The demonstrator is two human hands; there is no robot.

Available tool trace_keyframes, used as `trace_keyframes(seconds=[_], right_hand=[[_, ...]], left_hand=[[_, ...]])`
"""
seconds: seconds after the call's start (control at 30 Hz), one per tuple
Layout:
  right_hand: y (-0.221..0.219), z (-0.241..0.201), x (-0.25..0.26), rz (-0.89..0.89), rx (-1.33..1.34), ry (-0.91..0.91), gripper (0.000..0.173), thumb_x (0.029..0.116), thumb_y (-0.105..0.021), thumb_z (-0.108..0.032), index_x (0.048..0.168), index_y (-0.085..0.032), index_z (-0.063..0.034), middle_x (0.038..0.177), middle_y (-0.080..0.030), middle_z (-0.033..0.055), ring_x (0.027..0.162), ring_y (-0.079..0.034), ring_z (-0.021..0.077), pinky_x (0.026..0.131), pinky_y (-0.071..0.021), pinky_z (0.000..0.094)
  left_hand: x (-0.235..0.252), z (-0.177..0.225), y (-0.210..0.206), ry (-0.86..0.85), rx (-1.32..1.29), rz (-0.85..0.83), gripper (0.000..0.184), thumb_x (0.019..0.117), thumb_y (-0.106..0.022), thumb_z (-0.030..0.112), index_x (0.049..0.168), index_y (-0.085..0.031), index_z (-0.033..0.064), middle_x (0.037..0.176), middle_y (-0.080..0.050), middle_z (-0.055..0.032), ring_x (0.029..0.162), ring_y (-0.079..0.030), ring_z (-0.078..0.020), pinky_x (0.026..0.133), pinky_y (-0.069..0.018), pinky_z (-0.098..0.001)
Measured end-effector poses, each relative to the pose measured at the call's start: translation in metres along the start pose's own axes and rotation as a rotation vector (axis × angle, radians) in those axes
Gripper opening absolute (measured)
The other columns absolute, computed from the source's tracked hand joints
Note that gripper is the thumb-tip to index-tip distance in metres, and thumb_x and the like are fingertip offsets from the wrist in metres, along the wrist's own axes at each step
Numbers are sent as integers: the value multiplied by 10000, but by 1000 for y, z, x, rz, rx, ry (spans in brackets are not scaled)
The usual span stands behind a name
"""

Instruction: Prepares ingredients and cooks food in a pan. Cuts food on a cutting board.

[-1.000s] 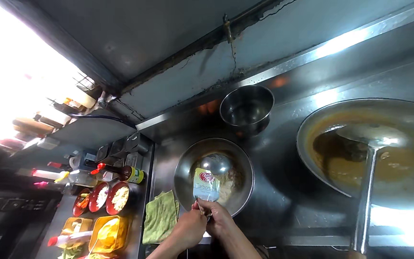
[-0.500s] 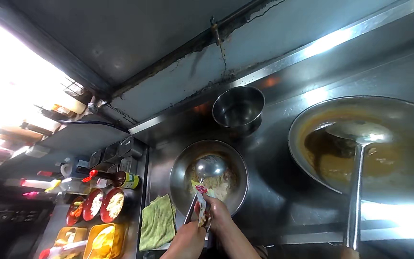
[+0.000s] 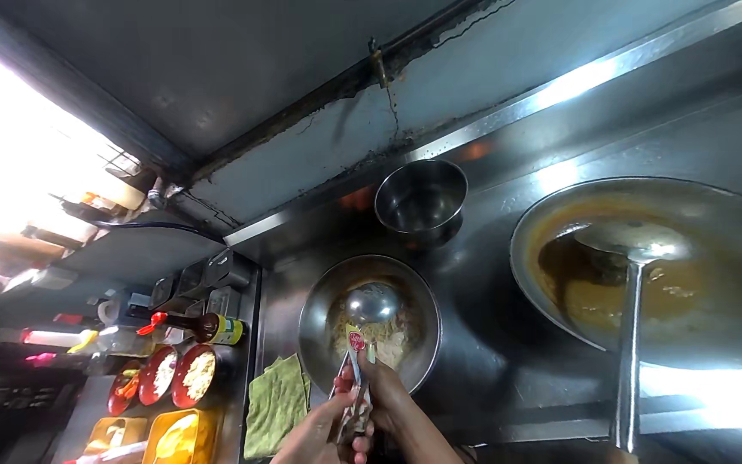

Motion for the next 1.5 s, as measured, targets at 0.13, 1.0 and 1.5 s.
trace_keyframes(seconds=[0.13,1.0,1.5], right_hand=[[-1,1,-2,11,-47,0,407,1144,-329,-317,1166,-528,38,809,-687,157,707,-725,260,661,-634,397],[-13,-74,3,491,-1262,-264,162,1069,-530,-139,1010,-613,-13,739,-645,47,615,-630,120,611,-566,283],[-49,-82,29,498,-2190,-156,390,1070,-516,-340,1053,-668,18,906,-651,145,803,-629,244,772,-520,463]], left_hand=[[5,-5,-1,-60,2,81,152,1039,-458,137,1030,-584,51,731,-612,-64,519,-584,-103,456,-502,-213],[57,-6,-49,-405,265,211,300,1088,-411,169,1232,-601,-14,957,-642,-156,807,-636,-245,768,-548,-446],[60,-1,-45,-365,235,106,288,1081,-414,230,1230,-571,41,865,-584,-123,653,-572,-240,601,-506,-440]])
Point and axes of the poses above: each hand's wrist, its own x-axis towards the middle knuckle, its own y-axis out of the back of the hand, z = x × y, the point moved 6 cm from there along x, towards the middle knuckle
